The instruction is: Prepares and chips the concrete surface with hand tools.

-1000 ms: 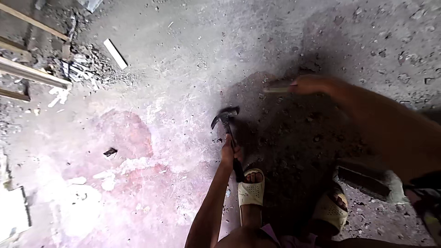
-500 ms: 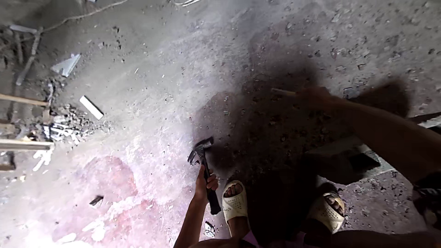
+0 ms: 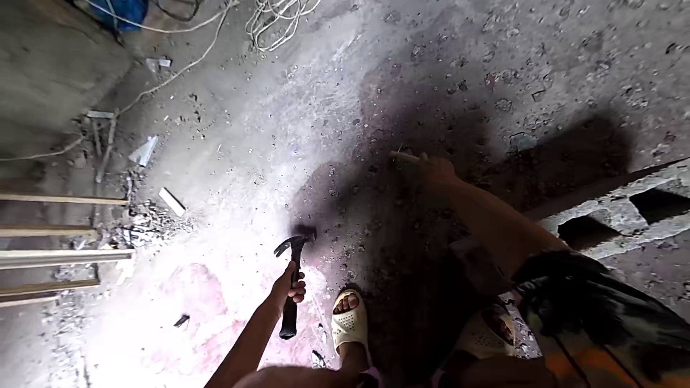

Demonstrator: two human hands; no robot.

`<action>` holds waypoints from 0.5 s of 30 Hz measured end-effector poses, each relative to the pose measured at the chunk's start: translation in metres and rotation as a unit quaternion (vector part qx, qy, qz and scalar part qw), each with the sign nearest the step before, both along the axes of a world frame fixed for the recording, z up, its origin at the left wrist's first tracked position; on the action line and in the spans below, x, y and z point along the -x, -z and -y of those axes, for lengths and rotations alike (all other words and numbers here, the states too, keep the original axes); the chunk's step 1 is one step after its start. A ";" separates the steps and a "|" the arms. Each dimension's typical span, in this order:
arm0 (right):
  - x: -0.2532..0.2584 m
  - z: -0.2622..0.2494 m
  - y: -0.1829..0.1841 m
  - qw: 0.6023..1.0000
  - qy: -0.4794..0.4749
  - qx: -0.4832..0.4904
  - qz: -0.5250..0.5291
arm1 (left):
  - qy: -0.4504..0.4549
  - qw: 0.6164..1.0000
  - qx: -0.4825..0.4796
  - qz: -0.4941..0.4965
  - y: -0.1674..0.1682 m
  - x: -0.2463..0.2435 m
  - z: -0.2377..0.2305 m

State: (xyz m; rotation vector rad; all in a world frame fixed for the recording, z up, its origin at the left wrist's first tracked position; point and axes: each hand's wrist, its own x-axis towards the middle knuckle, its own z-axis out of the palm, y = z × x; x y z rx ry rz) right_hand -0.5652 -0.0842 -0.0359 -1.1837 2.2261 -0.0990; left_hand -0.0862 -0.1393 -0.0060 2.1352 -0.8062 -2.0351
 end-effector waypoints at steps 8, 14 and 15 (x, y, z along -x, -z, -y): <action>0.002 0.057 0.001 0.976 0.170 0.086 0.106 | -0.022 0.999 0.032 0.027 0.008 0.016 -0.017; -0.047 0.086 0.005 0.961 0.149 0.069 0.224 | -0.084 0.993 0.004 -0.079 0.025 0.007 -0.019; -0.062 0.089 0.015 0.961 0.064 0.080 0.258 | -0.096 0.991 -0.003 -0.095 0.028 0.006 -0.019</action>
